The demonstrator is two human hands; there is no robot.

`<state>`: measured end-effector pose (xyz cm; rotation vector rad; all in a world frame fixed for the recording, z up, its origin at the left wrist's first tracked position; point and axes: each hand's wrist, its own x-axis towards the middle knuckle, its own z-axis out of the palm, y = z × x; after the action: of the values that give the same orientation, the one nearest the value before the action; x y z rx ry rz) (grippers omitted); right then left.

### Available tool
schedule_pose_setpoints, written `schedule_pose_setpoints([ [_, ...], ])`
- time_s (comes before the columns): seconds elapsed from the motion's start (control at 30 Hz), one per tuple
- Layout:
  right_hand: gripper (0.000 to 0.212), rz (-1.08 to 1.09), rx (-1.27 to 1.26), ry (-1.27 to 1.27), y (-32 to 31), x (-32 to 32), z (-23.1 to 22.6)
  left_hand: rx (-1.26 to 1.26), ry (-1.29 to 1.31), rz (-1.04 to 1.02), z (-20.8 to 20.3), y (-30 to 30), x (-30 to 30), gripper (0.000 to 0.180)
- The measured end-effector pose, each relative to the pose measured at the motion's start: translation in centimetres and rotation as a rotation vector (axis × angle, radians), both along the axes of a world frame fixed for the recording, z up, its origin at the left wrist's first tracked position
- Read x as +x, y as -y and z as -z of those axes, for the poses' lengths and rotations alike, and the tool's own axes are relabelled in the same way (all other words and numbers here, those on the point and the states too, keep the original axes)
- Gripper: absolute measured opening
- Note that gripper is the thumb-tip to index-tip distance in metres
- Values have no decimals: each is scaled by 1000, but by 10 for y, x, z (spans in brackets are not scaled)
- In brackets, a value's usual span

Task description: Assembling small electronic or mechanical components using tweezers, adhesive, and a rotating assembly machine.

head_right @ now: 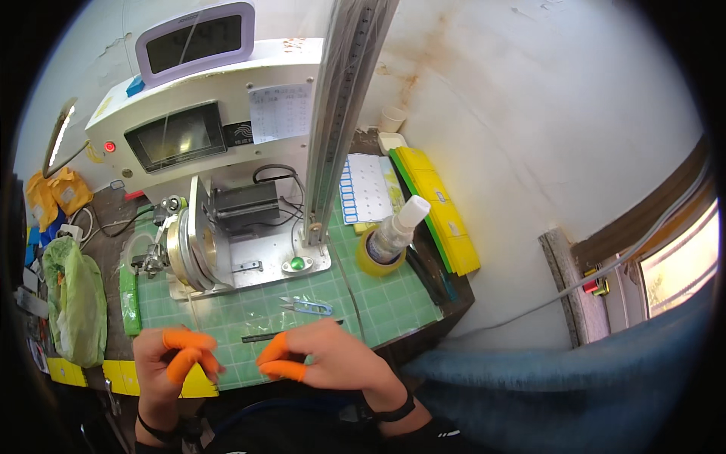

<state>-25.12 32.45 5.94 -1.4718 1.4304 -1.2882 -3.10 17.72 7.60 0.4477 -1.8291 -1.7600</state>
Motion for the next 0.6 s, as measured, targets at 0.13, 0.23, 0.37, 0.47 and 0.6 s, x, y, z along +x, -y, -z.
schedule_pose_setpoints([
  [0.13,22,-51,-514,-420,31,42,-43,-744,382,-81,-8,6,-2,24],
  [0.23,24,-87,-678,-558,64,65,-57,-639,263,-11,-6,10,5,27],
  [0.37,17,-237,18,-814,72,57,-55,-820,523,10,3,46,68,27],
  [0.47,13,39,102,-768,62,32,-60,-733,506,-203,1,73,120,30],
  [0.6,10,182,154,-995,111,-6,-23,-802,534,-391,-36,88,133,31],
])
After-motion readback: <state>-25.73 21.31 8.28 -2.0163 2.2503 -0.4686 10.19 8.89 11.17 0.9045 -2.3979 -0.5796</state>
